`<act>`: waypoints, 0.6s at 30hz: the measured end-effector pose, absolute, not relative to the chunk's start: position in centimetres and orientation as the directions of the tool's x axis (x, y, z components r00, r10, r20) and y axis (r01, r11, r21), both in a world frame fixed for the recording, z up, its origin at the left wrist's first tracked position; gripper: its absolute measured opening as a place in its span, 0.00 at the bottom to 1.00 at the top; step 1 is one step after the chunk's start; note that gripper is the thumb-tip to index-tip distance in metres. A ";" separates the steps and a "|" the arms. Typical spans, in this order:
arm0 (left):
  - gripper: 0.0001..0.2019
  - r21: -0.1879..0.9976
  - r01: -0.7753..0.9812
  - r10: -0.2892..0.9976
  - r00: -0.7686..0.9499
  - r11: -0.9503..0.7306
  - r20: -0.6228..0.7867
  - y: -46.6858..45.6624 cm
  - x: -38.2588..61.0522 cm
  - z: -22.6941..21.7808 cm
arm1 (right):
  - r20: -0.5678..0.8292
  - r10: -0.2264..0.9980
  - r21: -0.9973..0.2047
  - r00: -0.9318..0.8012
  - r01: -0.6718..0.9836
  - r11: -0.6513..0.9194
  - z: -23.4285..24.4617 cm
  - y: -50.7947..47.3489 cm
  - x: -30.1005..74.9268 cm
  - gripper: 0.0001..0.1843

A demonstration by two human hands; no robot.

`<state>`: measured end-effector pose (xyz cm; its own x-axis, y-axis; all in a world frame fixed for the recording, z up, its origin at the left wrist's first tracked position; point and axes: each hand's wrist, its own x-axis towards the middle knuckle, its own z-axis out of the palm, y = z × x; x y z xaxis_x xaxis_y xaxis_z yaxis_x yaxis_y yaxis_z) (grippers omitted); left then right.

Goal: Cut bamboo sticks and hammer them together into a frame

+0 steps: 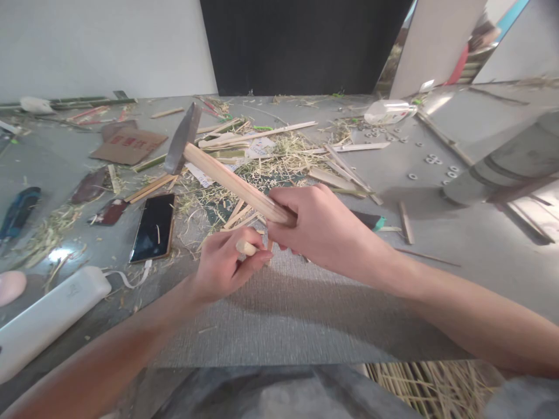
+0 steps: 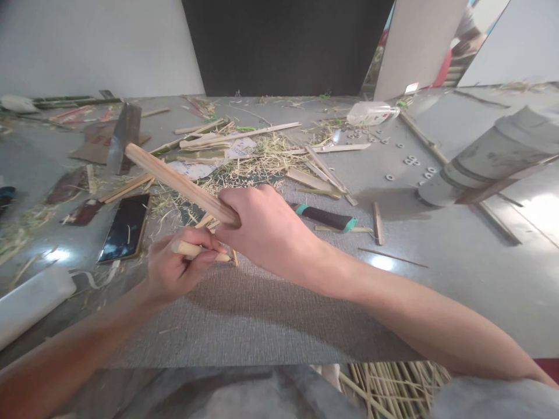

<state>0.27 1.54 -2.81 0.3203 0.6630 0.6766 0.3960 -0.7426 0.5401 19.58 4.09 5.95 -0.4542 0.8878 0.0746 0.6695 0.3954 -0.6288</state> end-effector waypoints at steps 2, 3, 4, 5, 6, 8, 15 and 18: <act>0.05 0.539 0.393 0.662 0.329 -0.745 0.674 1.6 0.4 -2.8 | 0.074 0.886 -0.637 -0.457 0.662 0.395 5.8 4.1 19.6 0.08; 0.05 0.535 0.391 0.658 0.338 -0.749 0.673 1.6 0.5 -2.7 | 0.080 0.885 -0.639 -0.459 0.657 0.399 5.8 4.0 19.6 0.09; 0.05 0.529 0.388 0.652 0.347 -0.754 0.674 1.6 0.5 -2.6 | 0.090 0.883 -0.638 -0.461 0.654 0.407 5.7 4.0 19.7 0.10; 0.05 0.523 0.387 0.646 0.358 -0.760 0.674 1.6 0.6 -2.6 | 0.104 0.880 -0.633 -0.463 0.652 0.418 5.7 4.0 19.7 0.12; 0.05 0.517 0.388 0.642 0.366 -0.763 0.674 1.7 0.7 -2.5 | 0.120 0.877 -0.626 -0.465 0.650 0.430 5.6 3.9 19.7 0.13; 0.06 0.509 0.398 0.642 0.371 -0.763 0.671 1.7 0.8 -2.4 | 0.145 0.871 -0.616 -0.469 0.646 0.451 5.6 3.9 19.8 0.15; 0.06 0.498 0.411 0.640 0.379 -0.764 0.669 1.8 0.9 -2.2 | 0.147 0.867 -0.625 -0.476 0.635 0.454 5.9 3.7 19.7 0.15; 0.06 0.505 0.404 0.641 0.373 -0.763 0.671 1.9 0.7 -2.4 | 0.132 0.873 -0.629 -0.470 0.641 0.440 5.9 3.8 19.8 0.14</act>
